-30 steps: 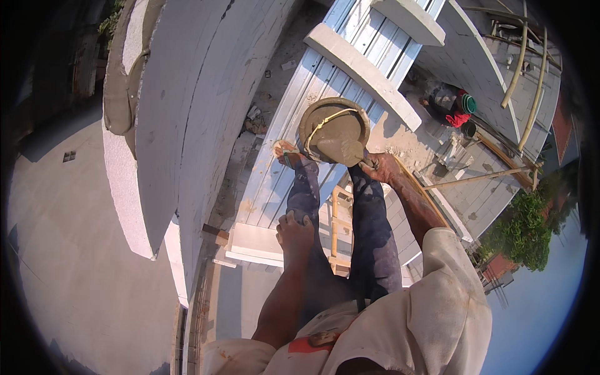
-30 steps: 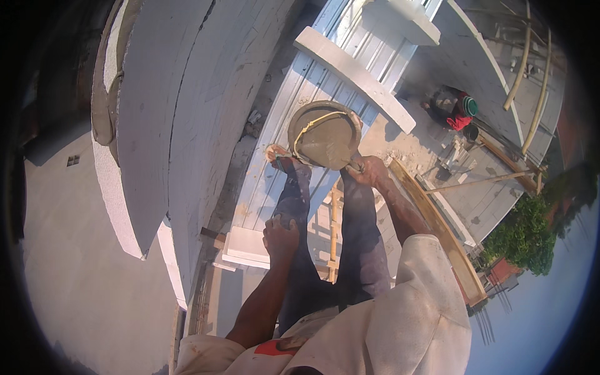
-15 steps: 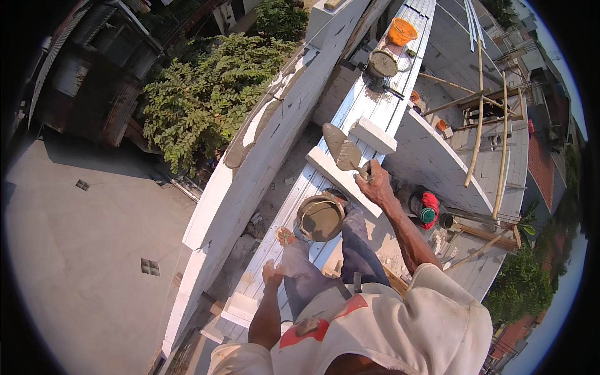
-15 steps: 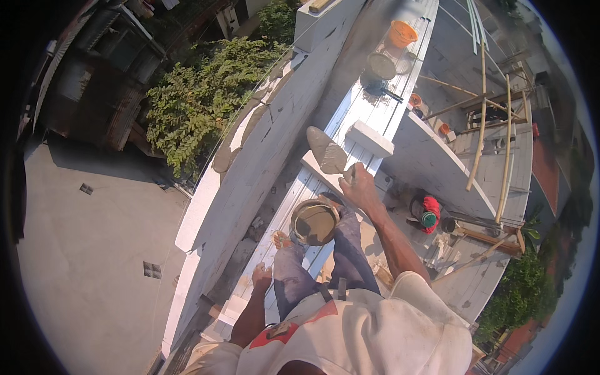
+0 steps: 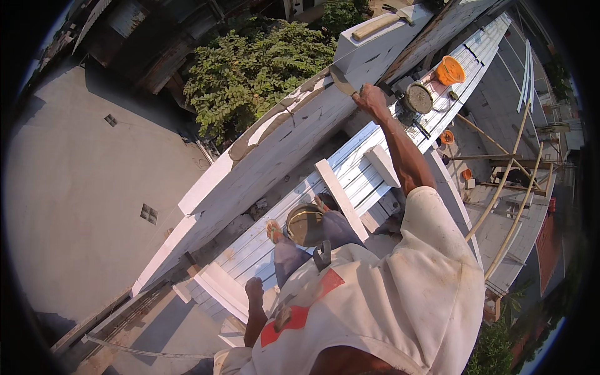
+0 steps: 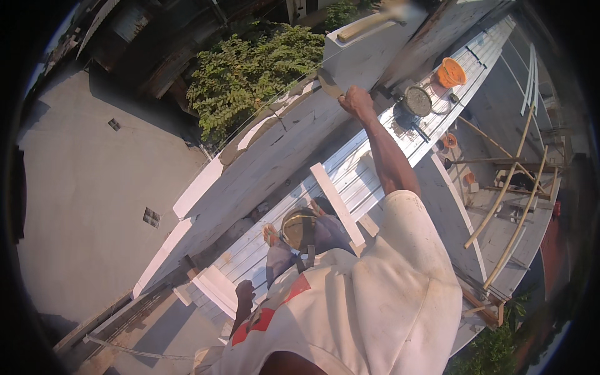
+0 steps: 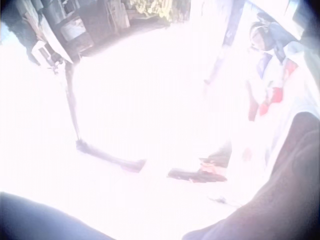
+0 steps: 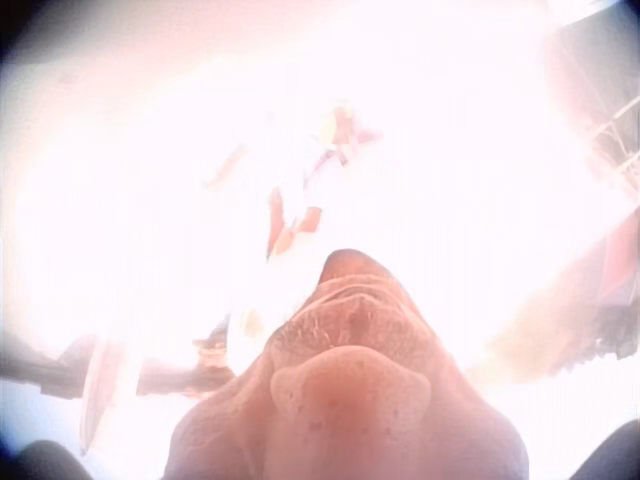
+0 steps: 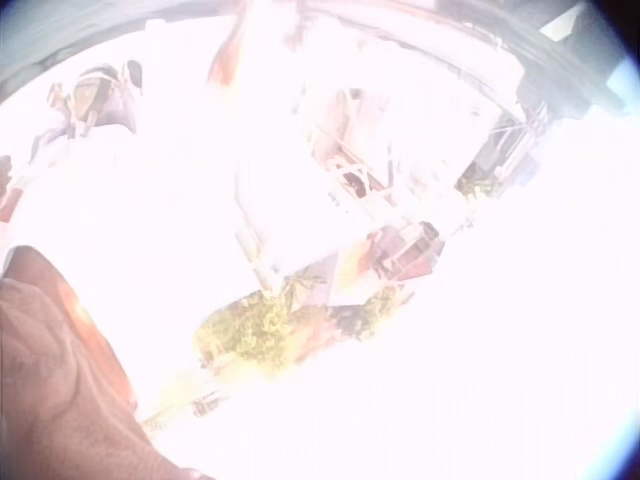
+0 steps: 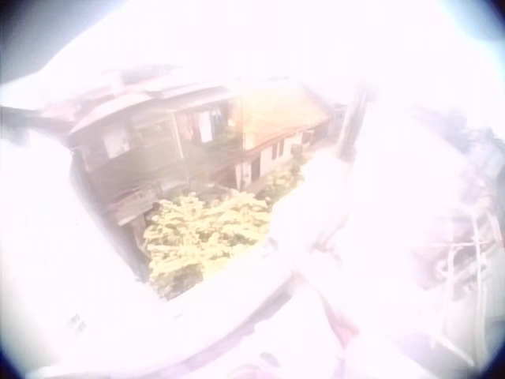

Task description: The person scoops cement mortar from a headpan using a trowel and applies it to a white wall on a rooftop. They spread and smooth the mortar along the wall surface, repeatedly returning to the pan to gather more material.

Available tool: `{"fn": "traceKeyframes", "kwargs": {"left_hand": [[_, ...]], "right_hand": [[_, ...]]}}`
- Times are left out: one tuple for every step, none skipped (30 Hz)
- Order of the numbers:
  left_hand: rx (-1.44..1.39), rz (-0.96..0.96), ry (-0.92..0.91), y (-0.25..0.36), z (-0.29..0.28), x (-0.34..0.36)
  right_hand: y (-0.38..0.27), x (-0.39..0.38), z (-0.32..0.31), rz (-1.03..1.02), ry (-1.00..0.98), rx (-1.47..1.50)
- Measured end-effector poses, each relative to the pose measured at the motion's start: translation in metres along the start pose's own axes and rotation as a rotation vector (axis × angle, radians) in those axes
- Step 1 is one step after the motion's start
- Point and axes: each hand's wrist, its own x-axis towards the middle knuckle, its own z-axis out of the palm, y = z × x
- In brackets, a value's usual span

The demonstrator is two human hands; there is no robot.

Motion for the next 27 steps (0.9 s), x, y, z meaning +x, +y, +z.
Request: {"fn": "traceKeyframes", "kwargs": {"left_hand": [[-0.034,-0.037,-0.055,0.016,0.025,-0.013],[-0.094,-0.058,-0.134,0.017,0.029,-0.022],[0.066,0.216,-0.145,0.016,0.036,-0.032],[0.226,0.486,-0.151,0.013,0.047,-0.041],[0.27,0.508,-0.139,0.012,0.056,-0.048],[0.317,0.53,-0.13,0.011,0.065,-0.054],[0.364,0.549,-0.111,0.006,0.071,-0.06],[0.585,0.752,-0.066,0.004,0.072,-0.062],[0.809,0.954,-0.022,0.003,0.075,-0.062],[0.782,0.747,-0.082,0.0,0.078,-0.06],[0.761,0.541,-0.122,-0.001,0.082,-0.058],[0.98,0.664,-0.064,-0.009,0.075,-0.058],[1.215,0.798,-0.041,-0.007,0.076,-0.052],[1.212,0.809,-0.035,-0.006,0.078,-0.047],[1.203,0.822,-0.021,-0.001,0.082,-0.042],[1.189,0.814,0.026,-0.003,0.076,-0.044],[1.188,0.839,0.014,0.01,0.089,-0.033],[0.969,0.662,-0.059,0.021,0.101,-0.035],[0.75,0.486,-0.076,0.043,0.108,-0.049],[0.899,0.793,0.005,0.032,0.102,-0.033],[1.037,1.102,0.09,0.037,0.102,-0.031],[0.761,0.857,0.01,0.03,0.089,-0.028],[0.478,0.616,-0.056,0.02,0.075,-0.026],[0.462,0.615,-0.057,0.018,0.073,-0.027],[0.447,0.612,-0.055,0.016,0.07,-0.03],[0.706,0.843,0.006,0.021,0.077,-0.038],[0.968,1.075,0.071,0.027,0.083,-0.049]], "right_hand": [[0.027,0.002,-0.015,0.032,-0.009,-0.018],[0.032,0.012,-0.02,0.024,-0.028,-0.009],[0.037,0.021,-0.025,0.018,-0.047,-0.002],[0.04,0.028,-0.03,-0.055,-0.06,-0.028],[0.046,0.032,-0.036,-0.08,-0.08,0.003],[0.055,0.037,-0.043,-0.101,-0.098,0.03],[0.052,0.039,-0.051,-0.126,-0.121,0.064],[0.052,0.04,-0.058,-0.111,-0.111,0.131],[0.053,0.04,-0.066,-0.095,-0.132,0.24],[0.051,0.038,-0.076,-0.08,-0.155,0.35],[0.05,0.036,-0.086,-0.062,-0.177,0.46],[0.03,0.033,-0.092,-0.091,-0.191,0.515],[0.03,0.028,-0.107,-0.083,-0.187,0.559],[0.033,0.026,-0.118,-0.077,-0.183,0.603],[0.036,0.026,-0.129,-0.088,-0.183,0.649],[0.022,0.028,-0.13,-0.126,-0.204,0.709],[0.039,0.027,-0.143,-0.114,-0.191,0.746],[0.045,0.025,-0.153,-0.119,-0.201,0.736],[0.046,0.024,-0.16,-0.127,-0.218,0.741],[0.049,0.023,-0.165,-0.136,-0.235,0.746],[0.055,0.021,-0.169,-0.152,-0.239,0.725],[0.057,0.021,-0.171,-0.182,-0.25,0.727],[0.058,0.021,-0.17,-0.217,-0.263,0.73],[0.067,0.019,-0.169,-0.191,-0.265,0.746],[0.076,0.016,-0.164,-0.166,-0.27,0.764],[0.092,0.009,-0.163,-0.125,-0.266,0.762],[0.11,0.002,-0.162,-0.099,-0.261,0.774]]}}
